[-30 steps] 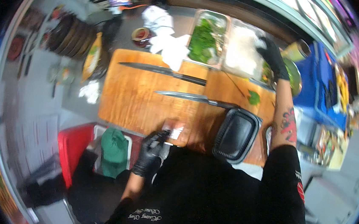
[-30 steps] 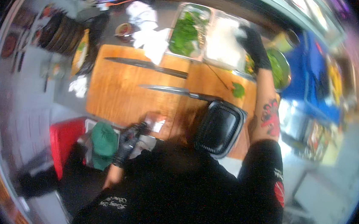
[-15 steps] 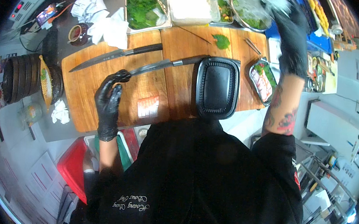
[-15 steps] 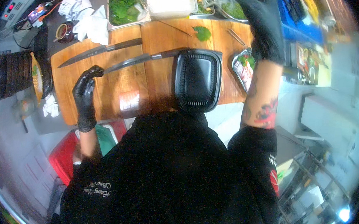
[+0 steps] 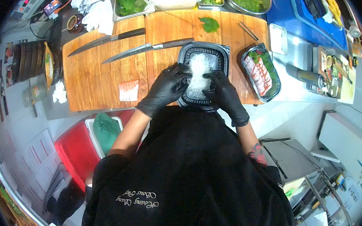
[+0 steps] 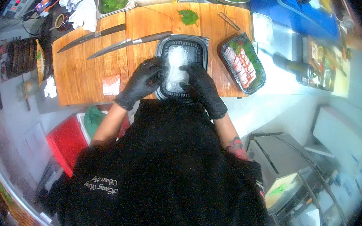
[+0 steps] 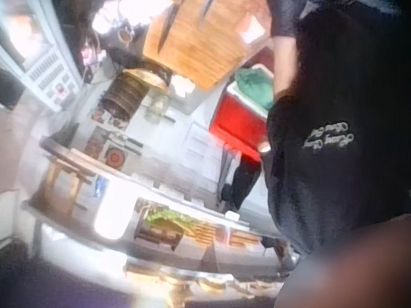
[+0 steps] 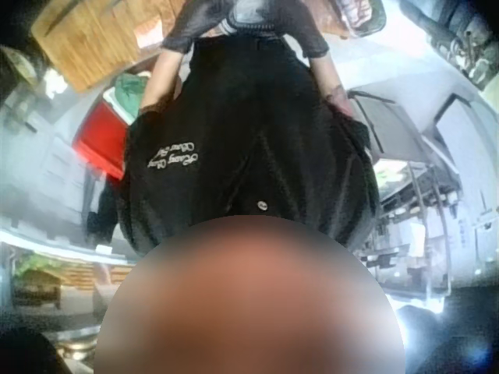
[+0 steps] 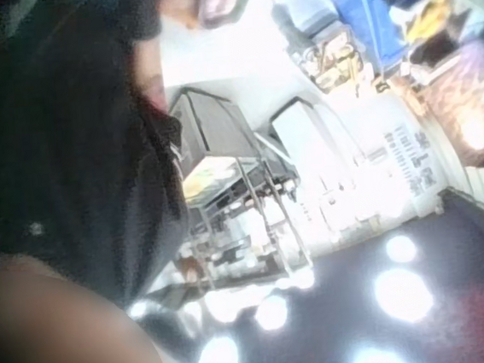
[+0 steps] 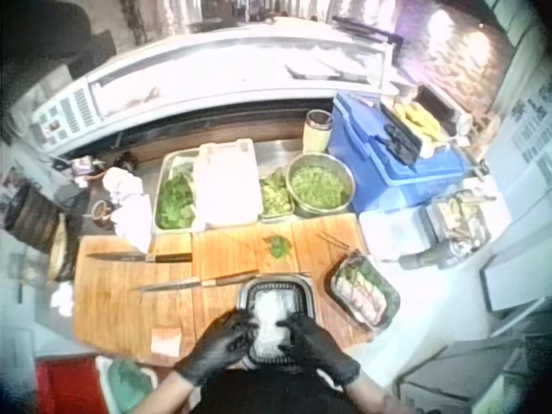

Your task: The person assembles sushi by placing shredded white garnish and green leaves into black trays, then arranging sliced raw fish on top. The person handles the trays and ingredients by hand, completing multiple sushi trays.

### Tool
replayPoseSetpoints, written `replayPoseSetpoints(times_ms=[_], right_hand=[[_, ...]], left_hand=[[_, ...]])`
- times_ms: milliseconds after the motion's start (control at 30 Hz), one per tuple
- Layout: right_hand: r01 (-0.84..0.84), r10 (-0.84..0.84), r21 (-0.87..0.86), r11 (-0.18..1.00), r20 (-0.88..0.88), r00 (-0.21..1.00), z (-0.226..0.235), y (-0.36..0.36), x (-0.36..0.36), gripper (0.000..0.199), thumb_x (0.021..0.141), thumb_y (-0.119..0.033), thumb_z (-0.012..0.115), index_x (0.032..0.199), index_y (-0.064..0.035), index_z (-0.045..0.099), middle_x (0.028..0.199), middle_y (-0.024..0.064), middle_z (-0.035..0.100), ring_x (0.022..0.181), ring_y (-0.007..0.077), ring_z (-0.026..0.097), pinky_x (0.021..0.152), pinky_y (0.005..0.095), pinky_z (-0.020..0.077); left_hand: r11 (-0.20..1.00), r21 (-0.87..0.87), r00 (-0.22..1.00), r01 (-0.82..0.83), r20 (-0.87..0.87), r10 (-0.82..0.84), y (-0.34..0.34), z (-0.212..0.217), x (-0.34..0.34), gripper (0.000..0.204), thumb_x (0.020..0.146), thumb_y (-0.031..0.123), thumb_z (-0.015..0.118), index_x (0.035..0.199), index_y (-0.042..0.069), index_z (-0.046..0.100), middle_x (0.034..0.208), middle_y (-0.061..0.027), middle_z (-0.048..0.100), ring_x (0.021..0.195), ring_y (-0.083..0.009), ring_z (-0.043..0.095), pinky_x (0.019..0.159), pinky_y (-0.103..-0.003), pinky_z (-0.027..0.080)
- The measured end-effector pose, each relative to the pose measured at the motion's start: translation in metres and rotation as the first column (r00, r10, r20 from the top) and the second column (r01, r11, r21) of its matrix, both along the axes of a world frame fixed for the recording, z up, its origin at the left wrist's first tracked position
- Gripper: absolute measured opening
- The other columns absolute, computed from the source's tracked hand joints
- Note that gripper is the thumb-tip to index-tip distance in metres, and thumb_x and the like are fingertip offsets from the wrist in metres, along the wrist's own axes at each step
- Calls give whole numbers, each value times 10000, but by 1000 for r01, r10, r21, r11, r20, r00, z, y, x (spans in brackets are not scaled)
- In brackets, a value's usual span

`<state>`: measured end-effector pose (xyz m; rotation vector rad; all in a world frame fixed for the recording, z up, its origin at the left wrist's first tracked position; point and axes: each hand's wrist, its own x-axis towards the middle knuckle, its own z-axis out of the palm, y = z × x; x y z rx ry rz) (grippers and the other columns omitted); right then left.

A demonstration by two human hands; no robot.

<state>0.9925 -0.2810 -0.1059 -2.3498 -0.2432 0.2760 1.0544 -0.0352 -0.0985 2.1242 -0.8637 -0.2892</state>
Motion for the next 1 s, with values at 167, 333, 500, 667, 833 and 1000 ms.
replayPoseSetpoints(times_ms=[167,333,500,667,833,1000], right_hand=[[47,-49,35,998,64,997,-30,-13,-4,548,792,-274,761,1249,-49,558,1212,199,579,1097,375,600,887,433,520],[52,-44,-73,996,108,993,-49,3,9,447,829,-191,697,1213,-18,548,1125,206,594,1017,402,604,861,454,507],[113,-125,219,969,40,991,-43,-27,3,381,843,-136,625,1211,-46,576,1114,215,645,1025,398,623,875,436,499],[148,-159,339,929,3,987,-24,-35,4,349,844,-114,645,1185,-54,600,1086,191,655,1008,379,638,859,407,505],[89,-86,332,939,-24,996,-10,-42,-2,426,768,-60,718,1177,-21,604,1129,198,631,1053,364,625,878,396,502],[5,-34,210,978,132,991,-28,-52,-10,396,778,-172,741,1128,-40,610,1126,180,631,1040,357,626,879,392,497]], left_hand=[[974,226,989,24,135,-56,-47,-30,5,567,772,218,741,1299,113,562,1371,-135,534,1245,-368,496,1025,-470,408],[974,226,991,14,125,-43,-56,-51,5,507,751,176,750,1228,99,597,1231,-134,590,1120,-345,551,942,-454,443],[970,-145,975,-195,-132,176,-46,-53,-8,392,795,96,750,1153,71,593,1184,-122,611,1120,-269,592,944,-371,472],[880,-309,882,-360,-421,213,-45,-31,-24,401,764,-62,695,1133,45,580,1165,-113,597,1234,-264,548,1011,-334,425],[876,-279,875,-393,-407,263,-54,-4,-35,361,765,-73,681,1097,38,592,1157,-132,592,1254,-277,537,1006,-336,427],[952,-80,949,-296,-134,284,-67,-8,-43,293,767,104,779,1000,38,615,1056,-129,593,1086,-298,573,929,-366,467]])
